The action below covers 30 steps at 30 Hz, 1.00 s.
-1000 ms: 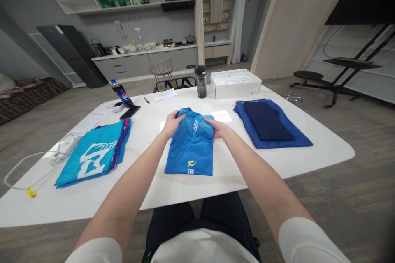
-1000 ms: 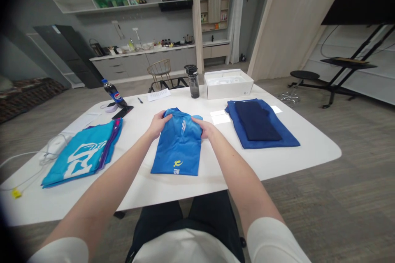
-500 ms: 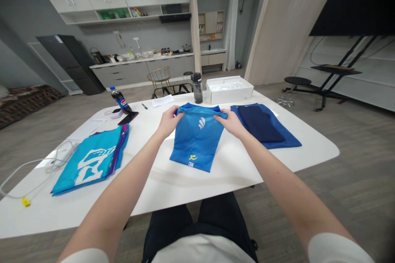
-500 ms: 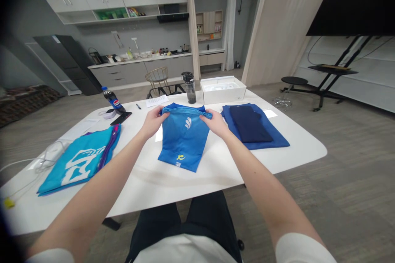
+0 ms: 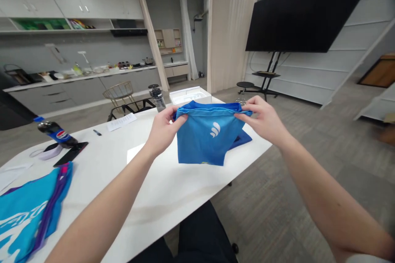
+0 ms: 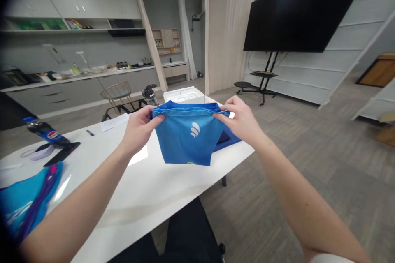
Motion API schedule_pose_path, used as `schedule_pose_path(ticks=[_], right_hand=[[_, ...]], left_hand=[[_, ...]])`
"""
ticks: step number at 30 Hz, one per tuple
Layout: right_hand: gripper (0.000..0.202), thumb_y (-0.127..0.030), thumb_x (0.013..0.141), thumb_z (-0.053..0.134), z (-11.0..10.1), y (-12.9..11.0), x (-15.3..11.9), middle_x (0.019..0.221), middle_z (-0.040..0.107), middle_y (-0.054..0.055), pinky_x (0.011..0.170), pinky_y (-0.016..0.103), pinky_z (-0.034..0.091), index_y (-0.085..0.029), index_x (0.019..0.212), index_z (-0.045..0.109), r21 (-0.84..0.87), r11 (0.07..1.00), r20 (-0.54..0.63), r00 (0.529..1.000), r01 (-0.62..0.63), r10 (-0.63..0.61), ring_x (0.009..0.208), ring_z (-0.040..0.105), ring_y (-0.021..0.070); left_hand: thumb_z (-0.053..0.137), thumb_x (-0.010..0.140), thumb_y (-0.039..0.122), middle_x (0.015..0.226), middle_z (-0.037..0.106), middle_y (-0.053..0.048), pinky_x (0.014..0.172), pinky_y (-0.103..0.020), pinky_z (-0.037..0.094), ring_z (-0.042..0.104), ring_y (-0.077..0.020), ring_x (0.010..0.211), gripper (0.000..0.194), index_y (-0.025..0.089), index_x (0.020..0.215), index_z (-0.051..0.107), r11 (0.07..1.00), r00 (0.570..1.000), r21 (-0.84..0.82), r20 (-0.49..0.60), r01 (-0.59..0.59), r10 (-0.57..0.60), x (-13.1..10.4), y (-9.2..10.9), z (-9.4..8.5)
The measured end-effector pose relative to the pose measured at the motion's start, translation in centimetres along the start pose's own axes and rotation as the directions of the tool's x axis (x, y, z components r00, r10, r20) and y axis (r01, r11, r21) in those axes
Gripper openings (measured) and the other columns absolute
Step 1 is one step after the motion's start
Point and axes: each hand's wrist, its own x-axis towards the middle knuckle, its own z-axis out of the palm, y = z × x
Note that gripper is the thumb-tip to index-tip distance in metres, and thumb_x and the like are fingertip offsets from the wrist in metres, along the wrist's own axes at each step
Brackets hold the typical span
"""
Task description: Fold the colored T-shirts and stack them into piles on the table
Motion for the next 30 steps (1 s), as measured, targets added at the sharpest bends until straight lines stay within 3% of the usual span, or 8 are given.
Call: schedule_pose_path(ticks=[3, 6, 10, 15, 19, 24, 27, 30], right_hand=[[0.031, -0.055, 0.092, 0.067, -3.3, 1.8, 1.1, 0.09, 0.059, 0.005, 0.076, 0.037, 0.051, -0.026, 0.094, 0.079, -0.053, 0.998, 0.011, 1.0, 0.02, -0.019, 0.083, 0.061, 0.0204], [0.038, -0.06, 0.091, 0.065, -3.8, 5.2, 1.9, 0.089, 0.06, 0.005, 0.076, 0.038, 0.051, -0.025, 0.098, 0.079, -0.068, 0.998, 0.028, 1.0, 0.004, -0.002, 0.083, 0.061, 0.0209], [0.04, -0.062, 0.088, 0.067, 0.6, 12.9, 1.0, 0.091, 0.061, 0.006, 0.078, 0.038, 0.05, -0.024, 0.094, 0.08, -0.086, 0.989, 0.165, 0.977, -0.119, 0.132, 0.084, 0.061, 0.022], [0.043, -0.062, 0.086, 0.066, 7.4, 20.5, -3.0, 0.088, 0.061, 0.007, 0.083, 0.04, 0.049, -0.021, 0.087, 0.079, -0.076, 0.95, 0.335, 0.89, -0.301, 0.309, 0.088, 0.061, 0.0257], [0.038, -0.057, 0.089, 0.064, 8.1, 21.7, -2.2, 0.093, 0.061, 0.007, 0.087, 0.04, 0.048, -0.021, 0.093, 0.076, -0.049, 0.952, 0.24, 0.922, -0.301, 0.304, 0.092, 0.06, 0.0252], [0.033, -0.049, 0.09, 0.065, 9.4, 23.0, 5.3, 0.101, 0.061, 0.008, 0.087, 0.038, 0.048, -0.019, 0.102, 0.074, -0.077, 0.957, 0.139, 0.947, -0.28, 0.288, 0.092, 0.06, 0.024], [0.031, -0.043, 0.09, 0.064, 13.6, 25.1, 9.0, 0.108, 0.063, 0.01, 0.097, 0.041, 0.046, -0.018, 0.106, 0.074, -0.167, 0.943, 0.202, 0.926, -0.287, 0.317, 0.103, 0.06, 0.0271], [0.041, -0.04, 0.092, 0.063, 18.5, 26.3, 9.7, 0.129, 0.059, 0.015, 0.1, 0.049, 0.045, -0.021, 0.128, 0.067, -0.377, 0.847, 0.276, 0.828, -0.374, 0.489, 0.12, 0.054, 0.0335]], left_hand=[[0.071, 0.083, 0.037, 0.085, 0.067, 0.0, 0.077, -0.029, 0.051, 0.062, -0.0175, 0.083, 0.019, 0.019, 0.09, 0.07, 0.981, 0.996, -0.176, 0.047, 0.082, -0.075, 1.2, 1.2, 2.8], [0.072, 0.08, 0.037, 0.086, 0.069, -0.001, 0.076, -0.029, 0.051, 0.064, -0.018, 0.082, 0.021, 0.018, 0.09, 0.068, 0.931, 0.979, -0.308, 0.115, 0.197, -0.169, 2.3, -0.1, 5.8], [0.073, 0.078, 0.037, 0.079, 0.067, 0.0, 0.073, -0.028, 0.05, 0.062, -0.0169, 0.077, 0.02, 0.018, 0.084, 0.067, 0.903, 0.943, -0.289, 0.195, 0.317, -0.268, 3.0, -7.6, 11.2], [0.07, 0.078, 0.033, 0.071, 0.064, 0.001, 0.07, -0.029, 0.048, 0.059, -0.016, 0.071, 0.015, 0.019, 0.076, 0.066, 0.863, 0.857, -0.115, 0.238, 0.493, -0.458, 1.3, -18.0, 17.2], [0.066, 0.083, 0.035, 0.074, 0.064, 0.002, 0.069, -0.026, 0.045, 0.057, -0.0148, 0.072, 0.015, 0.021, 0.082, 0.068, 0.896, 0.903, -0.144, 0.157, 0.421, -0.399, 2.3, -18.7, 17.9], [0.066, 0.085, 0.036, 0.08, 0.069, 0.001, 0.073, -0.026, 0.048, 0.061, -0.0154, 0.076, 0.017, 0.019, 0.088, 0.07, 0.926, 0.95, -0.216, 0.06, 0.311, -0.305, 9.7, -18.1, 17.0], [0.067, 0.085, 0.033, 0.092, 0.074, -0.004, 0.081, -0.029, 0.05, 0.067, -0.0194, 0.087, 0.02, 0.018, 0.098, 0.071, 0.906, 0.912, -0.111, 0.027, 0.409, -0.408, 13.6, -21.3, 17.4], [0.073, 0.081, 0.033, 0.121, 0.071, -0.013, 0.092, -0.035, 0.05, 0.066, -0.0266, 0.111, 0.042, 0.018, 0.119, 0.066, 0.816, 0.826, 0.132, -0.051, 0.563, -0.562, 14.3, -25.1, 17.7]])
